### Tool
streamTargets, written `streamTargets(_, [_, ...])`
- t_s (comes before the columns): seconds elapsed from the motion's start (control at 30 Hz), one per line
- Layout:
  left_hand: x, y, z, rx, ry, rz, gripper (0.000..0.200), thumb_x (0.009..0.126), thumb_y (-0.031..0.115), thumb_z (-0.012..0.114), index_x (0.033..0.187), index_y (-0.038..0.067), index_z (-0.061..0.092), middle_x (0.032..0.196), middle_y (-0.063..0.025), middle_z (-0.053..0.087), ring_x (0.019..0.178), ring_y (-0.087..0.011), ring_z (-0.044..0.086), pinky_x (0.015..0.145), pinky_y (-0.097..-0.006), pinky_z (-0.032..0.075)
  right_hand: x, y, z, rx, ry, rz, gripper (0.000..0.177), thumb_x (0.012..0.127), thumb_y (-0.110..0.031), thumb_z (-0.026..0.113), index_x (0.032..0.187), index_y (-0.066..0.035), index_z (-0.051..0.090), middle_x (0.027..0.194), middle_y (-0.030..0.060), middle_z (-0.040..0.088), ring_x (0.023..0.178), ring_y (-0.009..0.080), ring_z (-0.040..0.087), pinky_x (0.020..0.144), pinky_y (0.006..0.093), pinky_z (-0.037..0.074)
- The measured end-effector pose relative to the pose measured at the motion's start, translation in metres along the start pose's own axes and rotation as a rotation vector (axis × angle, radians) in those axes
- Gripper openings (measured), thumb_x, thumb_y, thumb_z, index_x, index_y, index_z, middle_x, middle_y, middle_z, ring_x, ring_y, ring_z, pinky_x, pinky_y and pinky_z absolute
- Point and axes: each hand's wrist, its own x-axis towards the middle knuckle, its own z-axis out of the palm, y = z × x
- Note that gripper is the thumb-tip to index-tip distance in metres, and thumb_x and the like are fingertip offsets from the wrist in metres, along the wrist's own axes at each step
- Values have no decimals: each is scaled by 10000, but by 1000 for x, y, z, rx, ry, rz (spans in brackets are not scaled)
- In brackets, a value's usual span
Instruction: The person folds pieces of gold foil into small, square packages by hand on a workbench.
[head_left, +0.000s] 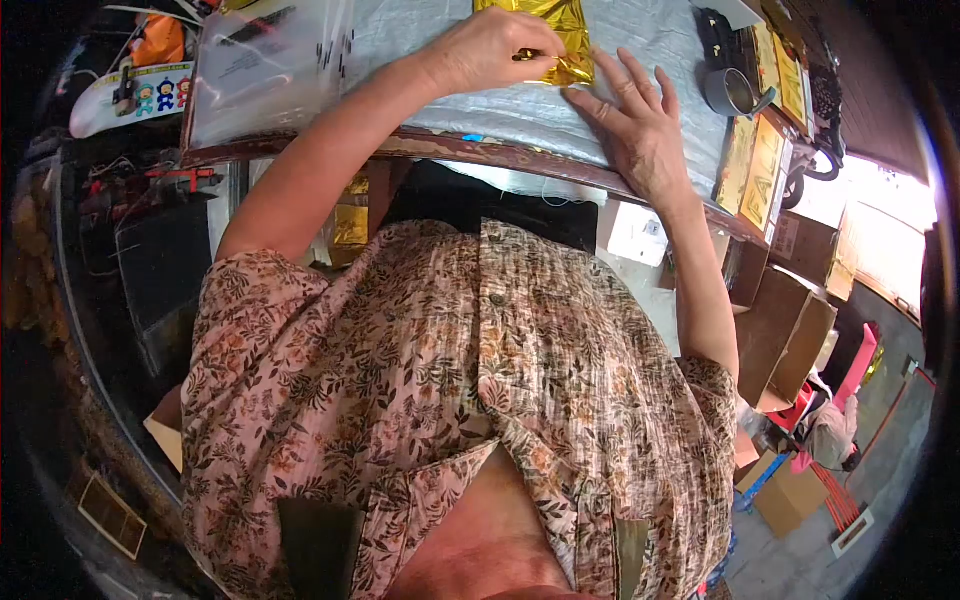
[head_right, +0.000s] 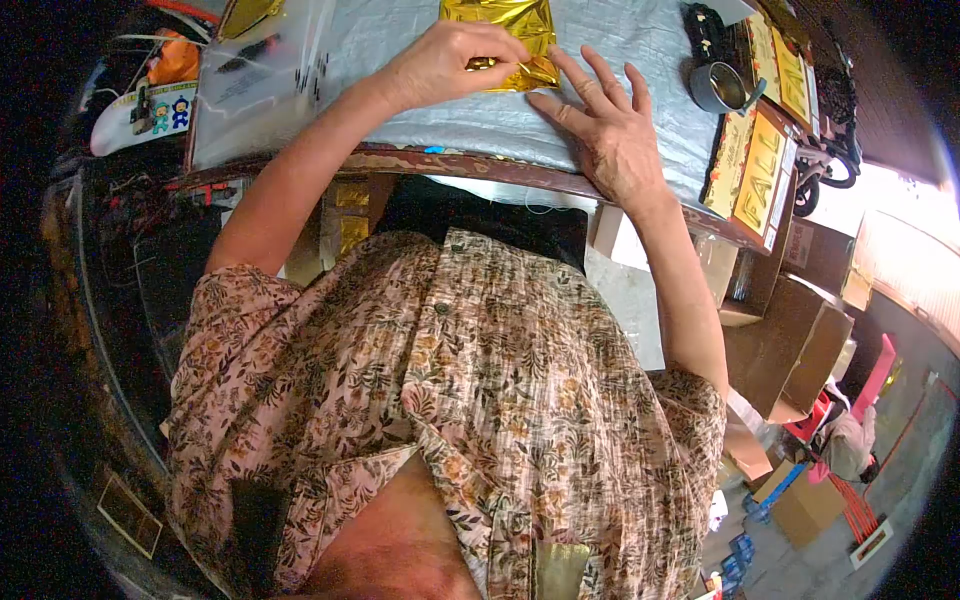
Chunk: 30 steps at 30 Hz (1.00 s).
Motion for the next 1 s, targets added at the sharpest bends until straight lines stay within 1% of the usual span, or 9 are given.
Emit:
streamTargets(0.03, [0,0,0,2,1,-1,154,934,125,709,1010,1,760,1077,-121,771,995,-274,746,900,-368,594,2,-1,1,-10,2,13,466,910,-151,728,1325,-362,710,1602,15,479,1493,285,420,1223,518,264])
streamTargets(0.23, [1,0,-1,4,-1,-3,147,928,121,715,1005,2,754,1062,-117,772,965,-280,748,872,-371,598,6,0,4,-43,-27,-1,530,928,-146,707,1408,-362,647,1623,7,450,1500,277,408,1227,521,257])
streamTargets(0.37, [1,1,-2,-6,3,3,139,925,116,719,1005,8,755,1053,-118,771,956,-284,749,861,-368,599,8,-2,4,-67,-62,10,555,927,-130,697,1432,-349,627,1630,9,440,1509,275,394,1231,523,255])
streamTargets(0.57, [-2,-4,4,0,36,3,140,925,112,719,1012,8,752,1042,-119,770,949,-284,749,850,-367,600,11,-2,5,-70,-78,5,562,918,-103,690,1438,-304,626,1637,8,430,1515,276,384,1239,535,246])
streamTargets(0.83, [-3,-5,5,-4,37,-3,148,913,108,732,1021,8,744,1019,-118,764,931,-285,748,836,-371,602,18,-9,1,-62,-75,-24,588,851,-48,684,1421,-183,634,1633,40,436,1529,293,359,1243,570,233])
streamTargets(0.9, [-2,-5,4,-11,53,44,153,900,146,726,1011,44,755,962,-125,754,890,-311,735,821,-409,597,18,-10,2,-44,-71,-17,594,847,-36,676,1422,-178,632,1633,44,436,1531,298,355,1244,576,228])
streamTargets(0.93, [-2,-3,3,-10,53,44,153,900,146,726,1011,44,755,962,-125,754,890,-311,735,821,-409,597,18,-10,3,-27,-68,-9,600,843,-24,667,1424,-172,630,1633,47,436,1533,303,351,1245,581,223])
streamTargets(1.0, [-4,3,-1,34,12,54,194,915,116,724,1086,25,727,1056,-118,754,981,-295,736,874,-386,593,16,-10,3,-14,-74,-6,618,840,-8,653,1436,-171,621,1635,50,431,1534,310,347,1247,582,218])
